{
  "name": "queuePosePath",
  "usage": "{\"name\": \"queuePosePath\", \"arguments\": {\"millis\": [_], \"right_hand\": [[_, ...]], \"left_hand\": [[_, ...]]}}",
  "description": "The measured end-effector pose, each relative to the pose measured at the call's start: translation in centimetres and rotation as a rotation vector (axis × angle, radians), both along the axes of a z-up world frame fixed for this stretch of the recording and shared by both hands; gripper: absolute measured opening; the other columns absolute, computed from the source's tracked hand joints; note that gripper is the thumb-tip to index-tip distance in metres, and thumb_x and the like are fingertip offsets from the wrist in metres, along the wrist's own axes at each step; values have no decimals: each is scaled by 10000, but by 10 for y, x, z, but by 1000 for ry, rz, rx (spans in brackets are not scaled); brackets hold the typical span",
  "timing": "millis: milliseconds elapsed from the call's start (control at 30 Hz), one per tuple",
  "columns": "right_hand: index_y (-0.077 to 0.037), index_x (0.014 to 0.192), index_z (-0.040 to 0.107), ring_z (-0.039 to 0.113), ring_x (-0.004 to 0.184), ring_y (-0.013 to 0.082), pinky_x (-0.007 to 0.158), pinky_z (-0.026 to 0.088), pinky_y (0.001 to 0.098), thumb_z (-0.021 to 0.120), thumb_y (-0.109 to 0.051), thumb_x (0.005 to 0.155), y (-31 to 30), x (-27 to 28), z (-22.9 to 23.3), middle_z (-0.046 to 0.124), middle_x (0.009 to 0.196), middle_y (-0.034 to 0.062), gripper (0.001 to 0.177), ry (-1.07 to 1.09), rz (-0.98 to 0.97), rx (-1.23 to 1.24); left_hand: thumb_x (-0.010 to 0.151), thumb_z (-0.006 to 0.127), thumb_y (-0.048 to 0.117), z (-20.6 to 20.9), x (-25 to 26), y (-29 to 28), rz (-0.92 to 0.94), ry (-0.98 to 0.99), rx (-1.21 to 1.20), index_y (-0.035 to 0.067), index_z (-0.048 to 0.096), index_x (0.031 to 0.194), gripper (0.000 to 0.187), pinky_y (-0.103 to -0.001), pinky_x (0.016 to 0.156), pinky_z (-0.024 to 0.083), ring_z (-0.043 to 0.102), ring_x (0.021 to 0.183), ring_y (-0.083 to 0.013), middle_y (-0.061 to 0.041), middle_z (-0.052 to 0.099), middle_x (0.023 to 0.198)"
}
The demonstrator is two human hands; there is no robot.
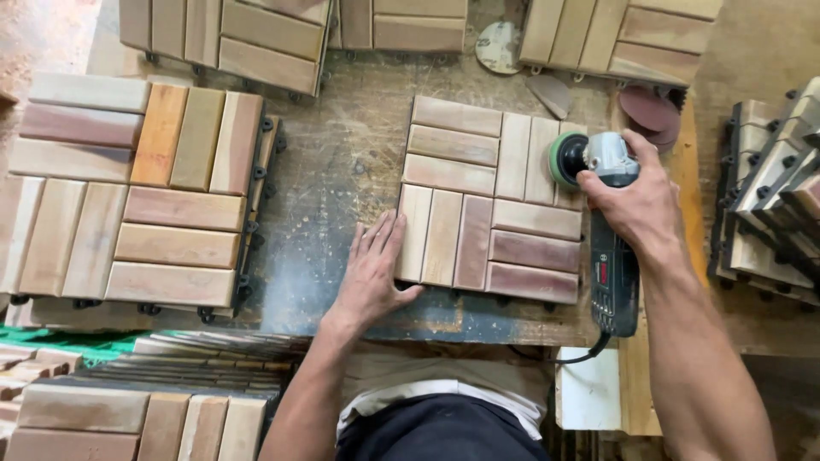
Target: Sanding the surface of interlocking wooden floor tiles using a handheld orbital sander at a workbench.
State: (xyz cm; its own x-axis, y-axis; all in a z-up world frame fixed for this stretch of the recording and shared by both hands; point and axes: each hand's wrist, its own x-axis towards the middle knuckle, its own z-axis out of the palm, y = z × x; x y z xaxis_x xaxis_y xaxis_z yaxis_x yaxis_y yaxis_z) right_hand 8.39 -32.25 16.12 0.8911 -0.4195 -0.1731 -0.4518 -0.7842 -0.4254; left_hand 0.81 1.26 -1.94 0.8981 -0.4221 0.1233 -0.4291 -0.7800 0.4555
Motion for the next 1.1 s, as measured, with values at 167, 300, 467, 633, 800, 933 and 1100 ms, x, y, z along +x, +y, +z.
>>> {"name": "queuePosePath", "arguments": {"millis": [167,300,467,633,800,933,1100], "right_hand": [[-89,1489,388,669,947,229,753,587,373,797,-427,795,-35,-31,-12,563,1340,183,874,-170,-269,441],[-91,1157,509,673,572,219,502,627,386,847,-428,789,-61,-48,-31,641,794,93,603,-345,-462,951],[-143,1165,619,716,634,245,545,614,343,798,-467,808,-76,-64,-36,734,907,127,514,-322,-390,1349],[-52,1265,633,732,758,333,655,616,384,791,-354,813,-68,-88,-46,716,1005,264,566,-322,-227,1689],[-88,1420,490,768,767,292,658,672,378,861,-326,835,-59,-88,-31,743,1103,239,733,-302,-250,1535],[-135,1342,599,765,735,257,650,674,342,917,-496,776,-50,-88,-19,747,1077,234,743,-447,-167,1668],[-116,1126,625,677,777,235,660,609,364,736,-347,880,-44,-104,-57,662,917,76,356,-356,-378,1559]], "left_hand": [[774,875,287,43,43,42,-106,317,-3,114,56,1645,1207,-483,1267,-57,111,1588,-256,-139,119,1719],[818,596,-77,85,82,59,-1,538,133,198,120,1645,992,-558,1267,-69,124,1589,-209,-81,175,1709],[752,534,-156,18,130,46,352,97,201,174,420,1499,825,-705,1209,135,371,1479,-338,-108,498,1554],[587,429,-114,-8,143,7,851,98,-424,149,551,1451,911,-544,1260,-23,289,1538,-261,-136,450,1593],[679,403,-50,-21,141,-1,842,-195,-636,133,706,1252,674,-503,1282,117,504,1413,-286,-128,636,1433],[765,473,249,-12,144,-21,838,-55,-656,71,555,1407,671,-505,1284,4,389,1506,-300,-190,504,1555],[793,711,805,-32,156,-30,641,-107,-200,133,464,1543,1037,-579,1275,120,130,1565,-461,-296,146,1666]]}}
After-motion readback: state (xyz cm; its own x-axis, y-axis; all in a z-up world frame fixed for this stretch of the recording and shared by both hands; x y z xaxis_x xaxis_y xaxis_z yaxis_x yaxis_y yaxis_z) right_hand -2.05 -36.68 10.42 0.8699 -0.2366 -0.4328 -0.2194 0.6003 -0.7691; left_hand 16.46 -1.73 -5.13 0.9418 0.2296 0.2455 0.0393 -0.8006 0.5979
